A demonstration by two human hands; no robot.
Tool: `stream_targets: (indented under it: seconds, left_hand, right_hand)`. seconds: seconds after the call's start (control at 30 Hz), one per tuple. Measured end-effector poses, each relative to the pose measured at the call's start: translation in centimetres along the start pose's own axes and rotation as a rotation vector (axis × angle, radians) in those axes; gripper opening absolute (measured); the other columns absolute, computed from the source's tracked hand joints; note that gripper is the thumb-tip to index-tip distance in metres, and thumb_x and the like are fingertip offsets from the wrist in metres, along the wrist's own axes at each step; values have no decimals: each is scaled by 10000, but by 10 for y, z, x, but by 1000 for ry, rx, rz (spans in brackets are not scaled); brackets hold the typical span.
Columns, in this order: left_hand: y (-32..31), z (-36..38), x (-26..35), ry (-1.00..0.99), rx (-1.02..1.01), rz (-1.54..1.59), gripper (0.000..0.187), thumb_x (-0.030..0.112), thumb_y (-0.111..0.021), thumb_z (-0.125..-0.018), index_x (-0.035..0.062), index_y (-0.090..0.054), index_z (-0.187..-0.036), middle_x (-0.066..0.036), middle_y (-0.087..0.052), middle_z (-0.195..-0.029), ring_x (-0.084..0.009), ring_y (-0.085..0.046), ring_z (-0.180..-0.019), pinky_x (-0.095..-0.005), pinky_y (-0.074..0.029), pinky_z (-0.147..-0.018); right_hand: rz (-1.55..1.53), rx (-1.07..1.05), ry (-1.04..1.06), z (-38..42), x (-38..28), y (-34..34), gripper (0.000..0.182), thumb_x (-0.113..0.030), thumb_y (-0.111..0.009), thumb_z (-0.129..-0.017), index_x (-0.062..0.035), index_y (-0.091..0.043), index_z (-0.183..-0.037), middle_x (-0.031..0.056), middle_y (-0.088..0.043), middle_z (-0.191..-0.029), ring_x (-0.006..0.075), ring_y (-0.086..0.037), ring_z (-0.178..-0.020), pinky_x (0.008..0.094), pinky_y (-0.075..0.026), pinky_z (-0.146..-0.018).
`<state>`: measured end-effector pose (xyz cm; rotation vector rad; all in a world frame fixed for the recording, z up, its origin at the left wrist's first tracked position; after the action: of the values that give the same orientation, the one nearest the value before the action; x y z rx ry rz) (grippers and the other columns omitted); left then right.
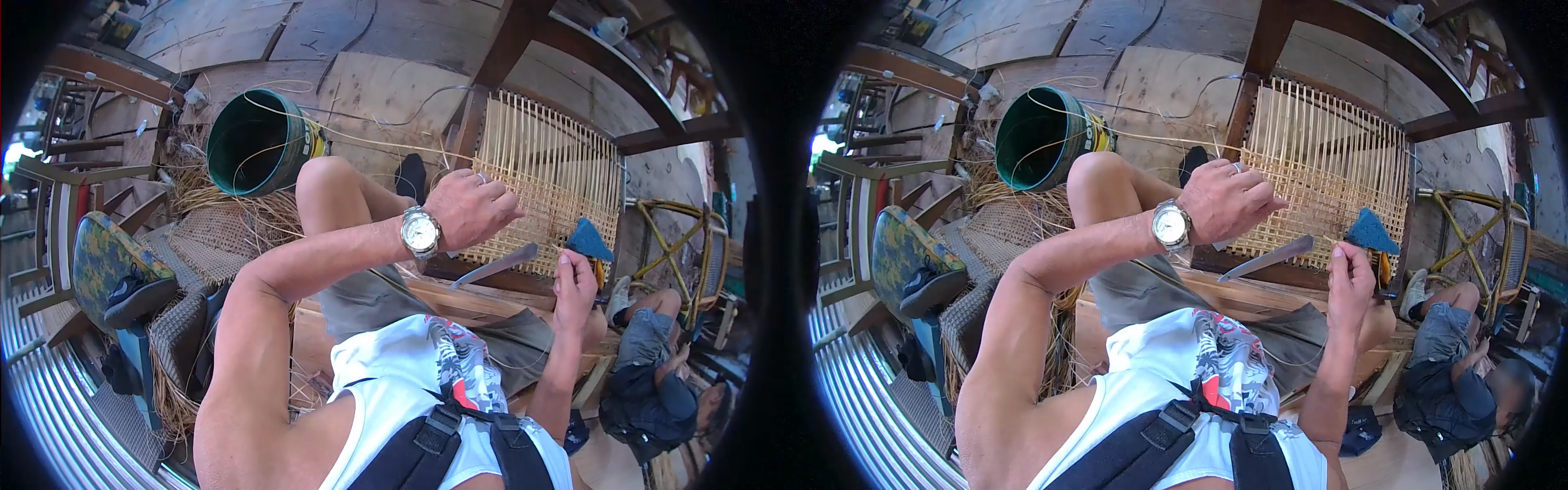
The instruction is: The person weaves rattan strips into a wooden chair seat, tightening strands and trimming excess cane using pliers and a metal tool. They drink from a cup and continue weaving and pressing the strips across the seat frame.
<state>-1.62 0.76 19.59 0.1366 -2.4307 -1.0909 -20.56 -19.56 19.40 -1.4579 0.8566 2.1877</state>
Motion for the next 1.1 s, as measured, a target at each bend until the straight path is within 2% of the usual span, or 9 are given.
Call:
stream_targets:
  seconds: [0.47,0.53,0.57,0.63,0.67,0.73,1.03,1.07,1.1]
  left_hand:
    - [-8,4,-3,-3,-44,12,335,374,-685,-918,136,-583,-706,-24,-612,-673,-223,-635,-591,-350,-491,-578]
    - [-8,5,-3,15,-111,34,245,355,-656,-933,141,-612,-823,-37,-633,-721,-234,-654,-644,-387,-501,-623]
    - [-8,5,-3,15,-110,35,245,355,-656,-933,141,-612,-823,-37,-633,-721,-234,-654,-644,-387,-501,-623]
    - [-8,4,-2,8,-49,10,336,378,-675,-925,137,-586,-709,-26,-611,-658,-226,-640,-596,-359,-496,-577]
    - [-7,5,-2,8,-49,10,336,378,-675,-925,137,-586,-709,-26,-611,-658,-226,-640,-596,-359,-496,-577]
    - [-8,6,-4,11,-111,37,244,354,-662,-926,139,-608,-826,-38,-624,-712,-236,-653,-643,-388,-504,-623]
    - [-9,9,-4,42,-118,34,254,340,-669,-918,132,-600,-788,-55,-625,-717,-259,-660,-659,-397,-510,-615]
    - [-8,11,-5,39,-119,36,254,340,-669,-918,132,-600,-788,-55,-625,-717,-259,-660,-659,-397,-510,-615]
    - [-8,13,-8,136,-67,98,274,333,-672,-915,116,-594,-765,-69,-626,-714,-285,-656,-662,-410,-512,-610]
  right_hand:
    - [0,0,-3,0,-3,2,145,-124,-619,-994,-34,-683,-1088,-49,-563,-755,5,-427,-590,175,-319,-500]
    - [-7,0,-17,0,-3,2,145,-124,-619,-995,-34,-682,-1089,-49,-563,-756,6,-428,-590,175,-321,-501]
    - [-19,-2,-2,0,-3,2,145,-126,-620,-995,-35,-683,-1089,-48,-563,-758,6,-430,-591,174,-323,-502]
    - [-29,-5,13,-1,-3,3,146,-127,-620,-995,-36,-684,-1089,-48,-564,-760,6,-432,-593,174,-325,-503]
    - [-13,-7,21,-1,-4,3,145,-129,-619,-996,-38,-684,-1088,-48,-564,-761,6,-432,-594,174,-325,-505]
    - [4,-9,29,0,-6,3,144,-131,-619,-997,-40,-685,-1087,-48,-565,-763,6,-432,-596,173,-326,-507]
    - [-2,0,40,-1,-6,3,148,-140,-619,-998,-45,-687,-1089,-55,-556,-751,-4,-408,-590,172,-296,-503]
    - [16,4,27,-1,-7,3,149,-129,-621,-994,-37,-688,-1089,-45,-572,-778,9,-439,-620,179,-334,-533]
    - [35,15,13,-1,-8,4,149,-119,-623,-990,-29,-689,-1089,-35,-588,-804,22,-471,-650,185,-372,-563]
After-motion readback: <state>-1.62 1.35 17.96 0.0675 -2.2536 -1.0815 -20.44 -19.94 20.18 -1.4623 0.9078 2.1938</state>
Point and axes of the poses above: each hand's wrist, its own z-axis away from the middle knuckle, its own y-axis out of the back of the hand, x = y × z, the point moved 1 cm from there along -z, towards the middle knuckle
